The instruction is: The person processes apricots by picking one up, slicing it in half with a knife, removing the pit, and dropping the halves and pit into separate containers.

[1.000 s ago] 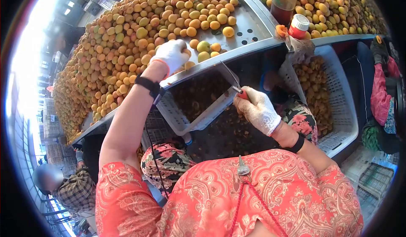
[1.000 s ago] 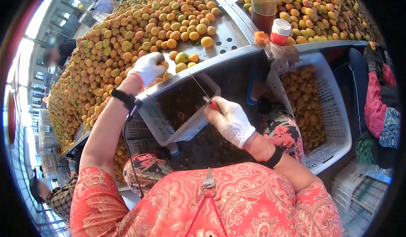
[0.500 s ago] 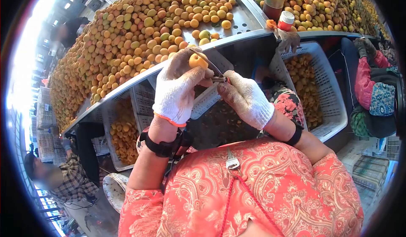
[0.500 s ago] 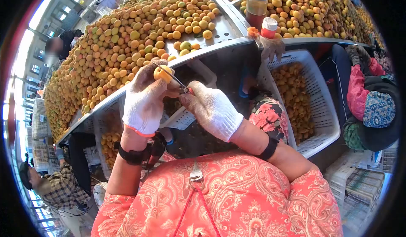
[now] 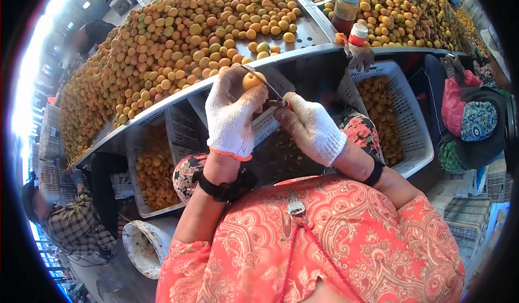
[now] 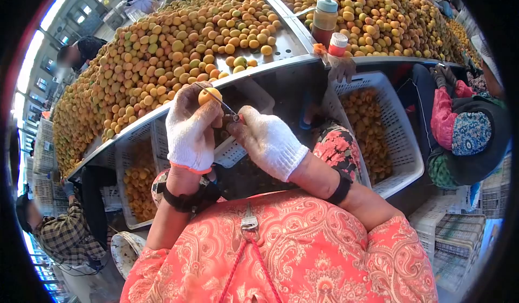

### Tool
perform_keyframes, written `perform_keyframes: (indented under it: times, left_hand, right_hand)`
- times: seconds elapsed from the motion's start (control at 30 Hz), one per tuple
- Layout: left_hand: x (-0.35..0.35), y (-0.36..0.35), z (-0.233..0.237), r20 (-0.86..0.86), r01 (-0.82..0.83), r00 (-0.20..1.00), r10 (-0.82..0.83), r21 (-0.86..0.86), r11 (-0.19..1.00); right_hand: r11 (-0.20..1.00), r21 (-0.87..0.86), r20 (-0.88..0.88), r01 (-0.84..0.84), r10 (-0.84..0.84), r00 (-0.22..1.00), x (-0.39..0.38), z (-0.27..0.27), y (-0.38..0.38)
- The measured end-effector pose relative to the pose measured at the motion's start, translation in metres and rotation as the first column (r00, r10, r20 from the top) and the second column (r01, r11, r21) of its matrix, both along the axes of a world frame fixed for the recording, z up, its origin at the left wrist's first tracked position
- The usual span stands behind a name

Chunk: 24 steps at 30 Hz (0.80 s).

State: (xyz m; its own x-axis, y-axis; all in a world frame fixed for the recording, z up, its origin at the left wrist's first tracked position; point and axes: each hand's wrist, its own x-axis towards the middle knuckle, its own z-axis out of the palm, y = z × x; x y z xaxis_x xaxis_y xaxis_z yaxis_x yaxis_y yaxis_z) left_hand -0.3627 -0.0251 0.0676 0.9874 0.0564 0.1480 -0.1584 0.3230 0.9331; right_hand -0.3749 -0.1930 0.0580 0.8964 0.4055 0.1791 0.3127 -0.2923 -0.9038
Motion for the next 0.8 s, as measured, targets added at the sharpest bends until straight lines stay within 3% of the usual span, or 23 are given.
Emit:
perform_keyframes:
  times: [0.13,0.2,0.23,0.33,0.5,0.57,0.6,0.7,0.77,0.8]
  left_hand:
    - [-0.002,0.002,-0.003,-0.034,0.039,0.999,-0.042,-0.082,0.996]
    - [-0.002,-0.003,-0.005,-0.069,0.033,0.997,-0.046,-0.175,0.984]
    - [-0.001,-0.005,-0.006,-0.101,0.023,0.994,-0.052,-0.266,0.964]
    - [0.008,-0.002,-0.025,-0.129,0.023,0.989,-0.066,-0.314,0.949]
    - [0.008,-0.011,-0.024,-0.099,0.01,0.995,-0.034,-0.235,0.972]
    - [0.009,-0.016,-0.027,0.033,-0.044,0.998,0.044,-0.006,0.999]
    - [0.009,-0.015,-0.028,0.033,-0.041,0.999,0.041,-0.004,0.999]
    - [0.009,-0.015,-0.033,-0.083,0.001,0.997,-0.006,-0.067,0.998]
    - [0.01,-0.022,-0.034,-0.347,-0.107,0.938,-0.017,-0.336,0.936]
    - [0.011,-0.021,-0.032,-0.344,-0.105,0.939,-0.018,-0.335,0.936]
  right_hand:
    - [0.999,0.054,0.029,-0.005,0.004,1.0,-0.001,-0.018,0.006]
    - [0.994,-0.085,0.075,0.067,-0.061,0.995,-0.002,-0.021,0.01]
    - [0.994,-0.087,0.072,0.07,-0.064,0.995,-0.002,-0.023,0.012]
    - [0.986,-0.112,0.116,0.123,-0.11,0.987,0.001,-0.03,0.017]
    - [0.978,-0.067,0.185,0.198,-0.182,0.966,0.003,-0.033,0.02]
    - [0.981,-0.057,0.164,0.185,-0.174,0.971,0.001,-0.031,0.018]
    - [0.985,-0.047,0.145,0.167,-0.159,0.977,0.001,-0.031,0.018]
    - [0.96,-0.166,0.202,0.225,-0.19,0.961,0.001,-0.044,0.023]
    - [0.958,-0.165,0.233,0.234,-0.192,0.953,0.001,-0.049,0.025]
    - [0.956,-0.164,0.269,0.243,-0.193,0.944,0.002,-0.046,0.025]
